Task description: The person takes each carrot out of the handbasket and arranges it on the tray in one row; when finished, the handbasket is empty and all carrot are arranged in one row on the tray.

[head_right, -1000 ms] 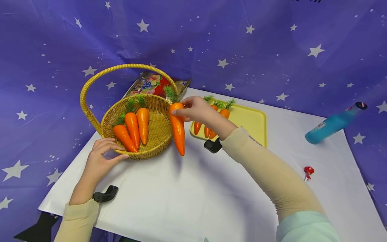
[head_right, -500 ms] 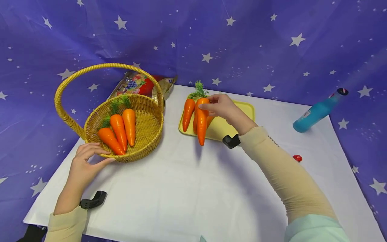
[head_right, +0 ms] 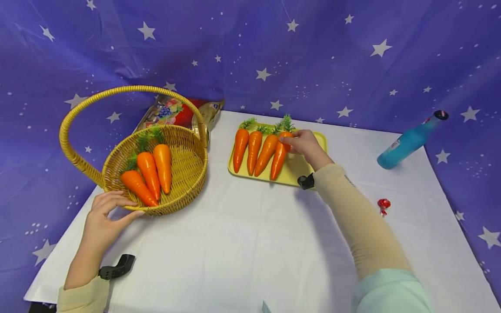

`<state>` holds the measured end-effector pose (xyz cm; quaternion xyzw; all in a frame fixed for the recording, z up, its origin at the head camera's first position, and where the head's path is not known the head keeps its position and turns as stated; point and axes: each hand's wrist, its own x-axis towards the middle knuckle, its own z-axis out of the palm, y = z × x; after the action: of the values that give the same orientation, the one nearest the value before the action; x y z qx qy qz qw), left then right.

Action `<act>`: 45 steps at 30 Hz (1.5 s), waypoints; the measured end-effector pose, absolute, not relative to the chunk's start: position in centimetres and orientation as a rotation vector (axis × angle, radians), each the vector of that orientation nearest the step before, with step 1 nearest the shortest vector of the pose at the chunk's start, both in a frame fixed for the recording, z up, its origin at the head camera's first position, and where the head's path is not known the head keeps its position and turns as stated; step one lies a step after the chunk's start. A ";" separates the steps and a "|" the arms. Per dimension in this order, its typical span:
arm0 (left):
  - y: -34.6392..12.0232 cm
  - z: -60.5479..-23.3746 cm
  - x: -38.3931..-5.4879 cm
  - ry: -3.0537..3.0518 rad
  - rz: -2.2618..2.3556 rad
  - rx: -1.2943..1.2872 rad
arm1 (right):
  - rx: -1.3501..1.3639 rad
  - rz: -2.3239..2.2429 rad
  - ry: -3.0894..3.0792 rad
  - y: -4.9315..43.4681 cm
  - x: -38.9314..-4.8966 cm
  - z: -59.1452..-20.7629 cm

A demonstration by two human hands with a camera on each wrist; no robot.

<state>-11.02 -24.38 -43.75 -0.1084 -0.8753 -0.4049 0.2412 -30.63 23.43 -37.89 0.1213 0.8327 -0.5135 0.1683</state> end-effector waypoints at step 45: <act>-24.9 -44.0 -10.9 -2.373 -1.150 -0.319 | 0.447 -1.297 2.439 22.7 -32.0 -41.6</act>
<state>-10.93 -24.93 -44.00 -0.1166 -0.8672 -0.4203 0.2400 -31.99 22.66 -41.63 0.1573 0.8587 -0.4568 0.1707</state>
